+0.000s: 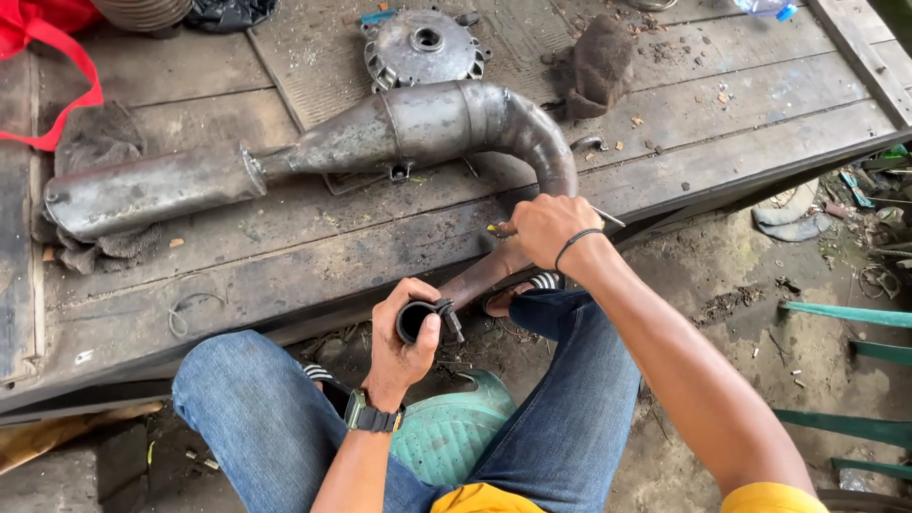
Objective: The person sits on a low stool and uses a yellow-handled wire brush to scrub the surface of a curved metal exhaust pipe resting on a wooden workbench. They hold the pipe with their left hand while scrubbing with their right hand, occasionally pausing to wipe the surface with a dark rag.
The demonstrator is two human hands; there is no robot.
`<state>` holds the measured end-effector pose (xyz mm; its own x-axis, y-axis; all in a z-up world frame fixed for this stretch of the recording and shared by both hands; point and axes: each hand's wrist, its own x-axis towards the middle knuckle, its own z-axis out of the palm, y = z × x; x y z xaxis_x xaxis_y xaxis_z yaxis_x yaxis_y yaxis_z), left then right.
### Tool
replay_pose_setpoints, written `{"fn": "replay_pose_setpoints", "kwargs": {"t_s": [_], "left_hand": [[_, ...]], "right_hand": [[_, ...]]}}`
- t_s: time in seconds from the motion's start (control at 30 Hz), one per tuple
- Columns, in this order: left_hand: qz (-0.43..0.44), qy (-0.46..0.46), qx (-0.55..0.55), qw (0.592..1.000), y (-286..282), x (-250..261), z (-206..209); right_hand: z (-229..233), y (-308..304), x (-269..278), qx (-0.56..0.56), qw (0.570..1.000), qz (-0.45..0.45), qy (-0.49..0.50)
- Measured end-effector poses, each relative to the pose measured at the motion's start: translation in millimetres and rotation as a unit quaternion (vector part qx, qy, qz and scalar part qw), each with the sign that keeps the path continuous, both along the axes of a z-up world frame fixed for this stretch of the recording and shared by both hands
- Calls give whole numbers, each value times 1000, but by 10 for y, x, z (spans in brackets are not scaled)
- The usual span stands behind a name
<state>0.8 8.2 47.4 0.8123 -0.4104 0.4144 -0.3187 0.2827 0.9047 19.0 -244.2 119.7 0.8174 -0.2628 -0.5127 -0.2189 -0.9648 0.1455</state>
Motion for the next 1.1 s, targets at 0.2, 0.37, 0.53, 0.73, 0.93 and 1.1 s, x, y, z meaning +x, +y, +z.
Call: {"fn": "replay_pose_setpoints", "kwargs": {"t_s": [0.2, 0.37, 0.53, 0.73, 0.93, 1.1], "left_hand": [[-1, 15, -13, 1000, 7, -26, -37], [-3, 1, 8, 1000, 17, -2, -59], [-6, 16, -8, 1000, 10, -26, -149], [-11, 12, -1, 1000, 21, 0, -148], [-12, 13, 5, 1000, 34, -27, -98], [-15, 17, -3, 1000, 11, -27, -117]], "right_hand": [[347, 166, -126, 5, 1000, 4, 27], [131, 123, -120, 24, 1000, 10, 4], [283, 266, -188, 30, 999, -2, 15], [368, 352, -316, 14, 1000, -2, 15], [333, 357, -289, 18, 1000, 16, -14], [231, 422, -321, -6, 1000, 0, -8]]}}
